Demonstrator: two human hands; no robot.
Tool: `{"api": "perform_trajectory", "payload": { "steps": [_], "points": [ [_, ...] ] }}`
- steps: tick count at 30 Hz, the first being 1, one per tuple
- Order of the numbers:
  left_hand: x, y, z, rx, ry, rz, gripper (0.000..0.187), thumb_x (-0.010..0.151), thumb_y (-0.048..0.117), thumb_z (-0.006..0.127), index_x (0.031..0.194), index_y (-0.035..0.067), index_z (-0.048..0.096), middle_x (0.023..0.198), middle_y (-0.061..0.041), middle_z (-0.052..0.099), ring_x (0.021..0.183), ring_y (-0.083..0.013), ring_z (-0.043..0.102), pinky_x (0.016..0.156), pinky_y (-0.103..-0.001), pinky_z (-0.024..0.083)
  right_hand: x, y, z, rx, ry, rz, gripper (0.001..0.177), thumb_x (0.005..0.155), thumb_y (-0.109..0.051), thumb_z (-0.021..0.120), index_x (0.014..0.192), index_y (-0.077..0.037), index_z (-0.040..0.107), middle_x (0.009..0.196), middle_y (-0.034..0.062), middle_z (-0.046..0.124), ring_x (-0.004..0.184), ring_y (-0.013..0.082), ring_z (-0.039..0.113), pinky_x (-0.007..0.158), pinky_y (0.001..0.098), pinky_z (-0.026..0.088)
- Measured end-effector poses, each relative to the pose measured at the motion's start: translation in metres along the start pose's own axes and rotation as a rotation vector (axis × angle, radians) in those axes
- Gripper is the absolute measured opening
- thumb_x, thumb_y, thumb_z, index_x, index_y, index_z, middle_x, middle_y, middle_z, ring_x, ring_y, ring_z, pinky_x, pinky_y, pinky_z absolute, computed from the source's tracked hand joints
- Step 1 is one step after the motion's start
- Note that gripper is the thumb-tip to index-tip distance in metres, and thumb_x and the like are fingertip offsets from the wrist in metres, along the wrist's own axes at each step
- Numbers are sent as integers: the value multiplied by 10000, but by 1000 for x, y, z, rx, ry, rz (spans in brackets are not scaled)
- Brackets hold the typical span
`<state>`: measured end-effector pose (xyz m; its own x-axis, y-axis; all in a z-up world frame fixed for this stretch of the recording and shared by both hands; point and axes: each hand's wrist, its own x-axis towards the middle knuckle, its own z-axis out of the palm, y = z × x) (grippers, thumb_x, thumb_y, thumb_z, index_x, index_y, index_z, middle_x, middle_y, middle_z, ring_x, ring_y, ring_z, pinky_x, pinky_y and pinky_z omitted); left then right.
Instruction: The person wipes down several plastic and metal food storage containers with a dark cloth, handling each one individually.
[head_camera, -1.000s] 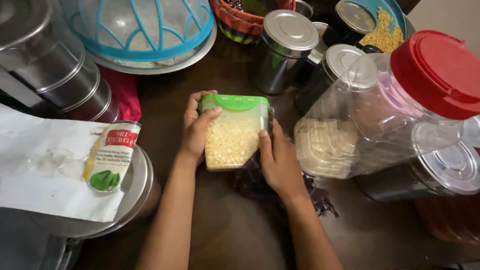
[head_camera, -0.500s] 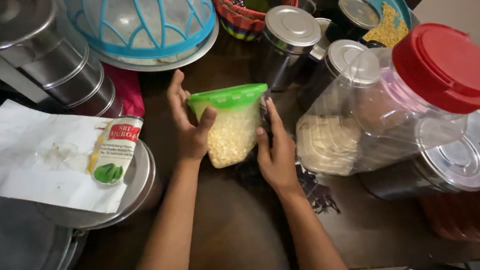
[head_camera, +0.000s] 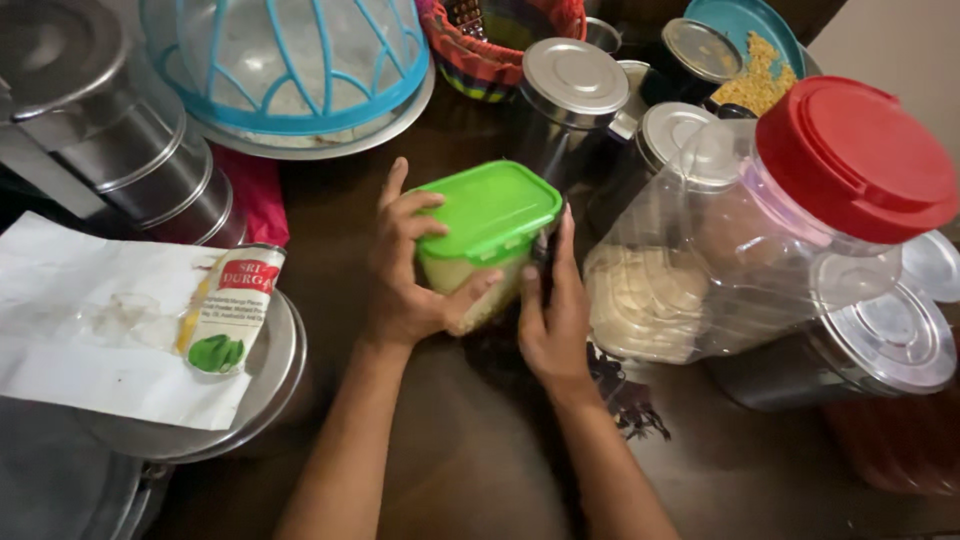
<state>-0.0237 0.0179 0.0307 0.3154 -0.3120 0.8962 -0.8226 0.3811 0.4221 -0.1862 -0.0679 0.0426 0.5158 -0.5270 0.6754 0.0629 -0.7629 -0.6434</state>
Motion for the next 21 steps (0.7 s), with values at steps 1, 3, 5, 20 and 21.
{"api": "perform_trajectory", "payload": {
  "steps": [1,3,5,20,21],
  "points": [
    [1,2,2,-5,-3,0,687,764,320,964,1203,74,496,1341,-126,553,1445,-387,460,1294,-557,306,-1,2,1,-3,3,3,572,1102,-48,483,1608,41,231,1629,265,395,1514,356,425,1223,384,346],
    [2,5,5,31,-24,59,776,779,310,975,1251,98,397,1480,-167,446,1560,-491,314,1281,-565,305,0,4,3,-73,91,60,498,1120,-59,455,1589,41,321,1613,240,452,1501,320,468,1231,382,366],
    [1,7,9,-9,5,23,880,766,304,967,1342,85,339,1555,-209,349,1576,-483,260,1306,-577,265,-1,4,-1,-28,118,103,497,1117,-69,449,1587,40,329,1580,224,494,1468,299,500,1212,373,387],
    [-23,-8,23,-390,-140,-318,1041,692,170,954,1503,24,318,1421,-137,490,1346,-271,532,1161,-423,457,1,-20,-17,-287,410,-142,257,1037,87,528,1262,-18,594,1290,158,500,1247,257,544,1075,369,479],
    [-22,-8,23,-389,-133,-295,1023,694,150,956,1498,26,336,1423,-137,495,1349,-268,535,1163,-424,453,2,-23,-19,-279,432,-160,263,1033,106,549,1255,-15,622,1236,147,495,1191,233,552,995,326,501]
  ]
}}
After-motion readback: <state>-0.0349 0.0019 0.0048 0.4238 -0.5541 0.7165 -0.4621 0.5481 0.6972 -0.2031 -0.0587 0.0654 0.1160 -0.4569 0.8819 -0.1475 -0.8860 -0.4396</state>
